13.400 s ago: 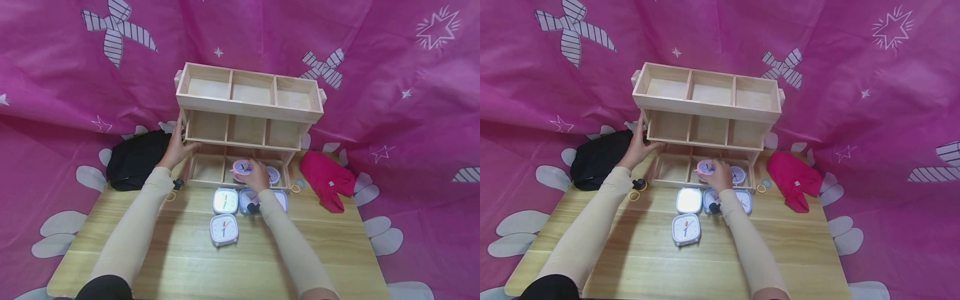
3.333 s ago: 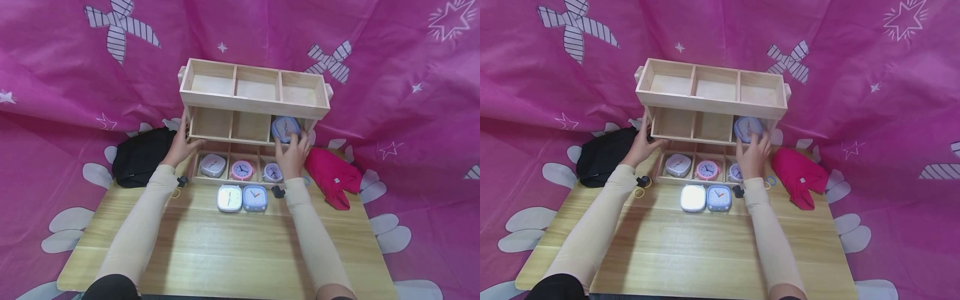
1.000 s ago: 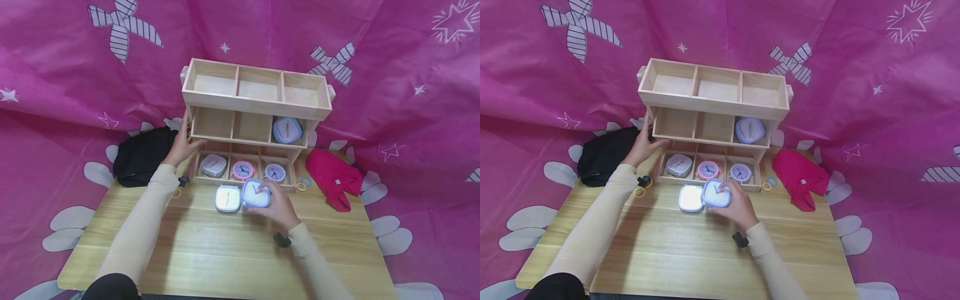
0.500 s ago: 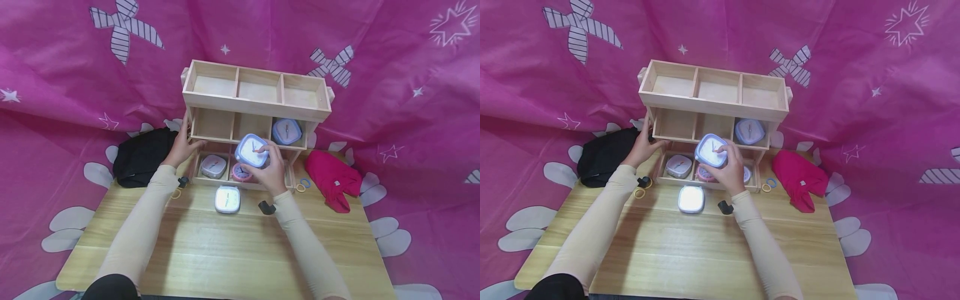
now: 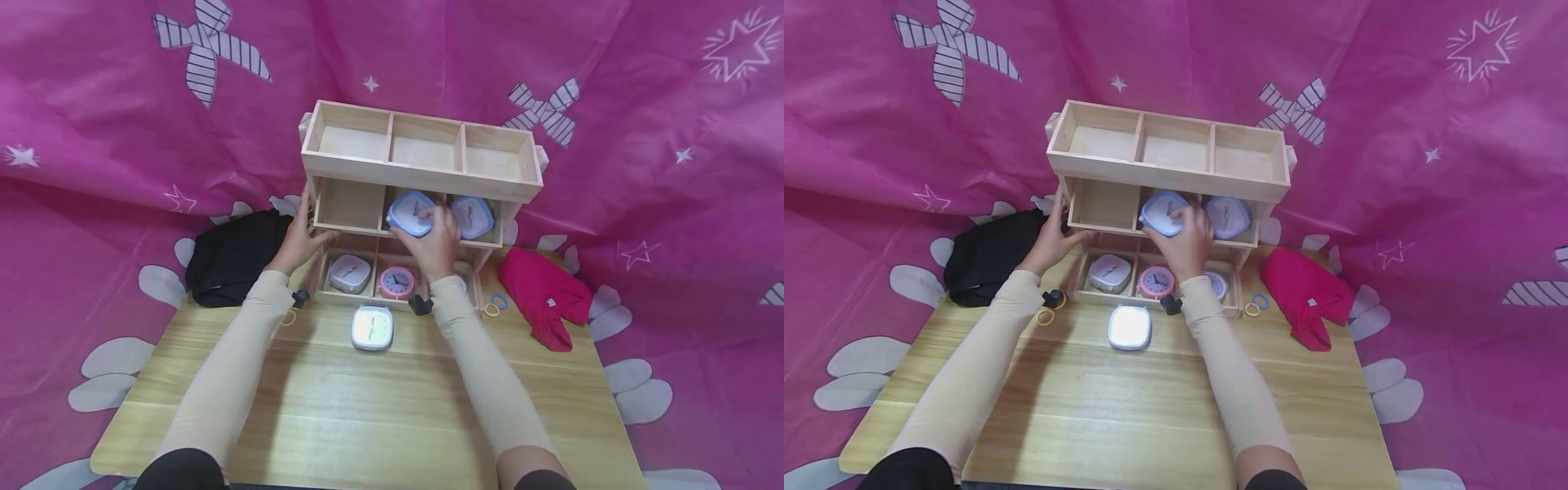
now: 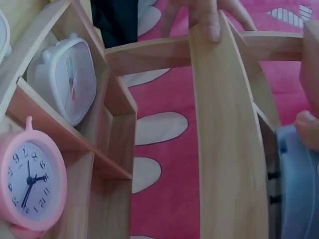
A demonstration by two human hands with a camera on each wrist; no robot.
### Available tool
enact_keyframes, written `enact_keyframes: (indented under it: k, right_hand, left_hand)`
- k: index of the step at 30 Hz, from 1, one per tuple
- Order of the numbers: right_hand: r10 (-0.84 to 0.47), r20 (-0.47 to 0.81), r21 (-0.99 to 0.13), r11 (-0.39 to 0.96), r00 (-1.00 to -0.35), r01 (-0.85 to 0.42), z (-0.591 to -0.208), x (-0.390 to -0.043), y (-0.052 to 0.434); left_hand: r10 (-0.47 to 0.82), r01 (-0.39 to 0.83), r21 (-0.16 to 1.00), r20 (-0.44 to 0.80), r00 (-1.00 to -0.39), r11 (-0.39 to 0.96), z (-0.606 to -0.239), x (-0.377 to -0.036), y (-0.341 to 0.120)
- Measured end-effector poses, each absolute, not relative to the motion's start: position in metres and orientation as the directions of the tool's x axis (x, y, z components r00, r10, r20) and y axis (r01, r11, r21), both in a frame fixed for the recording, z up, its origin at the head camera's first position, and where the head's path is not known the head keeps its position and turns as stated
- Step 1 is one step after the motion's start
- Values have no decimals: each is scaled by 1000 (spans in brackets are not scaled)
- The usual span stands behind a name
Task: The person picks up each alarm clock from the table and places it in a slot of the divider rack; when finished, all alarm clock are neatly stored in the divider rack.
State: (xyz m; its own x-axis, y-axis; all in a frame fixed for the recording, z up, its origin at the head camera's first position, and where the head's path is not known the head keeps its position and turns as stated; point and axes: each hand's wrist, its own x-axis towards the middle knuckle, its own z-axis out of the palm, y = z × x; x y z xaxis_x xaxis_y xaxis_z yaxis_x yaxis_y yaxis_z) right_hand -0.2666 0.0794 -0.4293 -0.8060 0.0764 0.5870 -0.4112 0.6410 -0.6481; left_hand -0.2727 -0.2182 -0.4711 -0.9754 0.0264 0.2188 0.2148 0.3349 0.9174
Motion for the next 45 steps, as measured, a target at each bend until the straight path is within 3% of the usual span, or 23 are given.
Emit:
enact_keyframes:
  k: [8, 22, 36, 40, 45]
  right_hand:
    - [91, 548, -601, 734, -832, -316, -428, -277, 68]
    - [75, 562, -497, 827, -824, -263, -433, -290, 57]
    - [47, 556, -507, 810, -830, -293, -437, -287, 60]
    - [20, 597, -478, 812, -802, -335, -441, -282, 65]
    - [8, 694, -464, 770, -720, -438, -448, -265, 70]
  left_hand:
    - [30, 217, 915, 220, -975, 342, -472, -272, -216]
    - [31, 238, 904, 243, -970, 354, -469, -271, -215]
    - [32, 219, 912, 222, -974, 346, -470, -270, -216]
    - [33, 227, 908, 230, -973, 353, -470, -270, -216]
    - [34, 243, 897, 249, -968, 369, -469, -271, -218]
